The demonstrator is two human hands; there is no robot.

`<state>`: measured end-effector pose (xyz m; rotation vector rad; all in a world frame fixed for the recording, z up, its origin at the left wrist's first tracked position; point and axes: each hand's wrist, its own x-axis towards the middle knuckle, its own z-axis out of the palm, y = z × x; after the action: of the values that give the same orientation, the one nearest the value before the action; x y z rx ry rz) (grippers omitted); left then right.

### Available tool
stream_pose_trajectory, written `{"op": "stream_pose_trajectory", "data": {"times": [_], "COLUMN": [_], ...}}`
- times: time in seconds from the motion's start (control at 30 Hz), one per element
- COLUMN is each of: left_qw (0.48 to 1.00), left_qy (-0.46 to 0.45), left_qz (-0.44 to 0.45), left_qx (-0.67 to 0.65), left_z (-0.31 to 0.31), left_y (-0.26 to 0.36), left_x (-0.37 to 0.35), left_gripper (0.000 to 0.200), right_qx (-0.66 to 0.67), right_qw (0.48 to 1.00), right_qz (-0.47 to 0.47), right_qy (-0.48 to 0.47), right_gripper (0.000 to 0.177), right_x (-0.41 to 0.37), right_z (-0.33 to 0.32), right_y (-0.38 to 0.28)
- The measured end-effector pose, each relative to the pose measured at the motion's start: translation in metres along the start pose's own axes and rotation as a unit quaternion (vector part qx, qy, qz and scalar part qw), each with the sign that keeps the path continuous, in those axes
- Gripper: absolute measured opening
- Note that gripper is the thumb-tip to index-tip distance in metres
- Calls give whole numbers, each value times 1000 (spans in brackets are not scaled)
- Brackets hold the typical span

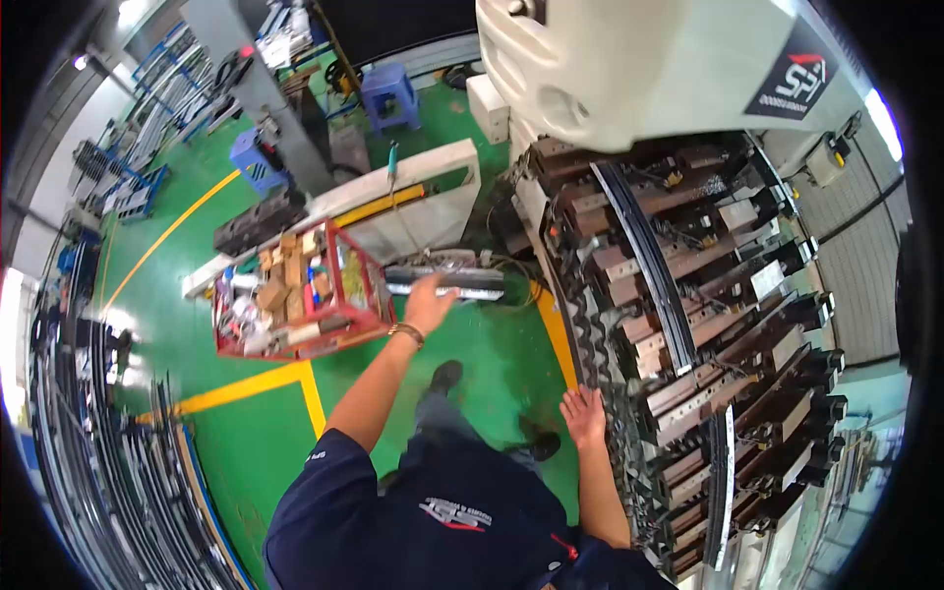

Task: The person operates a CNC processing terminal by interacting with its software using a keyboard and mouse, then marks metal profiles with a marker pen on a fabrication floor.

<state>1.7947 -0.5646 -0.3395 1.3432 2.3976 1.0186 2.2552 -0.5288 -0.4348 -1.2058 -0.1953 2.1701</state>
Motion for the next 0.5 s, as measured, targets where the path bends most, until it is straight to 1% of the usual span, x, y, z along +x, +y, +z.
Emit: {"op": "stream_pose_trajectory", "data": {"times": [0.07,0.13,0.2,0.23,0.27,0.3,0.33,0.37,0.4,0.43,0.47,0.5], "left_qw": [998,986,976,977,975,966,924,942,949,918,942,923], "left_qy": [51,145,163,154,129,69,152,170,72,32,26,-60], "left_qz": [0,14,38,30,35,42,88,-36,-42,28,-53,-4], "left_qx": [45,87,138,141,178,247,341,286,304,394,330,380], "left_z": [-27,-19,-24,-25,-15,-10,21,34,19,48,43,36], "left_y": [-51,-133,-179,-199,-241,-269,-336,-356,-347,-411,-402,-403], "left_x": [83,170,253,289,328,360,391,414,427,456,457,462], "left_gripper": [54,57,58,58,58,60,61,60,61,62,68,72], "right_qx": [-10,-29,-37,-53,-64,-67,-72,-105,-136,-160,-185,-198], "right_qw": [1000,995,984,980,975,968,961,954,946,936,923,910], "right_qz": [-20,-25,-6,3,13,26,24,27,35,25,20,18], "right_qy": [14,92,176,190,211,239,268,279,291,314,336,365], "right_gripper": [79,83,85,83,81,79,78,81,85,84,84,83], "right_x": [-2,-16,-34,-35,-47,-69,-83,-95,-109,-115,-121,-127], "right_z": [14,29,32,34,31,33,46,53,60,63,65,71], "right_y": [25,54,88,94,105,128,136,138,142,145,148,148]}}
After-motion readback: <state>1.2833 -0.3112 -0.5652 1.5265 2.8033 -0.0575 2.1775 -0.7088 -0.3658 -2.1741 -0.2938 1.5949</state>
